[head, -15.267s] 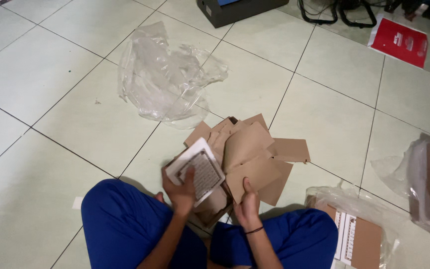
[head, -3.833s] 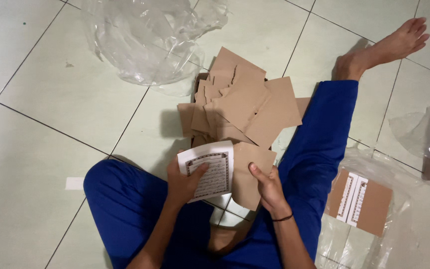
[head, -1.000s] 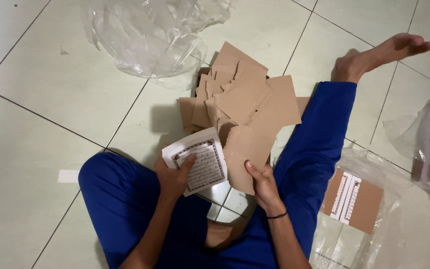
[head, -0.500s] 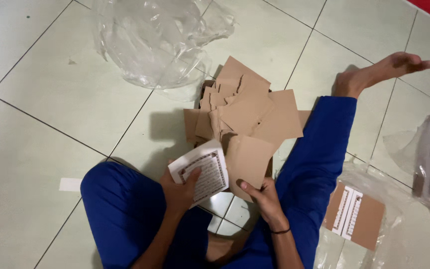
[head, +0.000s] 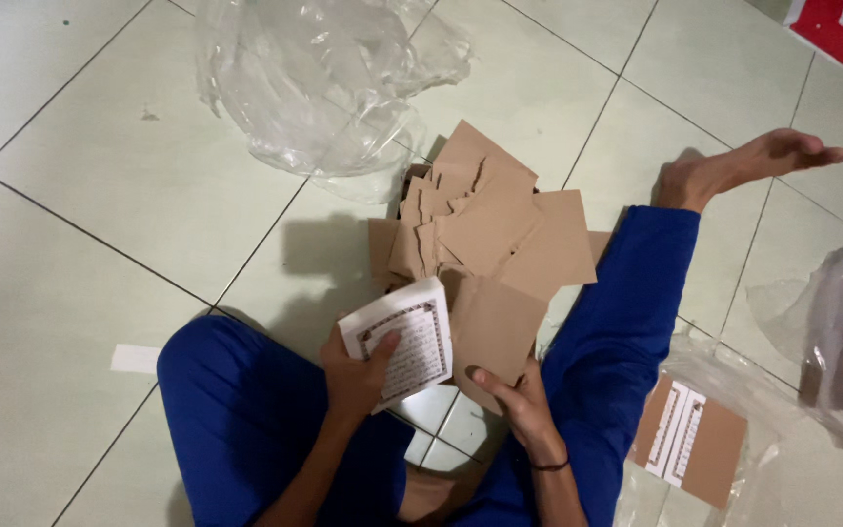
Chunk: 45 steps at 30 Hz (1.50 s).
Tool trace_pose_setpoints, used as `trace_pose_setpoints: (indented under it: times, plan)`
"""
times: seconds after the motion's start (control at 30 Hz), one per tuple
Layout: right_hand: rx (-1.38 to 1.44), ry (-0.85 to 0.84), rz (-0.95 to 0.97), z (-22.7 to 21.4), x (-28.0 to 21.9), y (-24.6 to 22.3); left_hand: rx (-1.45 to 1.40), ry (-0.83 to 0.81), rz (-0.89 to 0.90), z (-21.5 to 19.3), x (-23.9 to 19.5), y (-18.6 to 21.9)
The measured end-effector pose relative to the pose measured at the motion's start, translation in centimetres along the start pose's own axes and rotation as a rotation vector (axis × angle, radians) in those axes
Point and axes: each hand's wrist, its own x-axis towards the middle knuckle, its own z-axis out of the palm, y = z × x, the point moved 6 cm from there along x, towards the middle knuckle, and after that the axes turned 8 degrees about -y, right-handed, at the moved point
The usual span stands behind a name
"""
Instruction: The person sits on the floor and assembles small cardboard boxes by inserting white paper inserts into the cardboard frames. They handle the components by hand, repeatedly picking up a frame and an insert, fitting them together, and placing the finished unit aside.
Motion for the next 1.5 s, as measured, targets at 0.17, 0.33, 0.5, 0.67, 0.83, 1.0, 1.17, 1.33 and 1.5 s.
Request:
trace_pose_setpoints:
  times: [0.17,0.33,0.5,0.67,0.83,1.0,1.17,1.33,1.5]
  plan:
    - [-0.179,0.174,0.129,0.2,-0.2,-0.6,0.07,-0.121,0.099,1.0,-0.2,1.8]
    - [-0.109,0.135,0.101,-0.8,0.3,0.9,0.018,-0.08,-0.064,-0.1,0.6,-1.1]
    - [0.055,0.107,0.078,-0.2,0.0,0.3,-0.109,-0.105,0.011,-0.2,0.4,-0.2]
    - [0.094,0.101,-0.01,0.1,0.1,-1.1,-0.053,-0.153,0.158,-0.3,0.5,-0.8]
    - [0.165,0.112,-0.018,0.5,0.0,-1.4,-0.07,-0.136,0.161,-0.5,0.3,0.7]
    - [0.228,0.158,0.063,-1.2,0.4,0.5,-0.097,-0.13,0.163,-0.6,0.4,-0.9]
    - [0.403,0.223,0.193,0.3,-0.3,-0.8,-0.149,-0.094,0.226,-0.9,0.4,-0.8]
    - [0.402,0.255,0.189,-0.4,-0.4,0.1,-0.127,-0.06,0.229,-0.9,-0.1,-0.9]
    - [0.469,-0.089,0.001,-1.0,-0.1,1.3,-0.154,0.08,0.027,-1.0,-0.5,1.7]
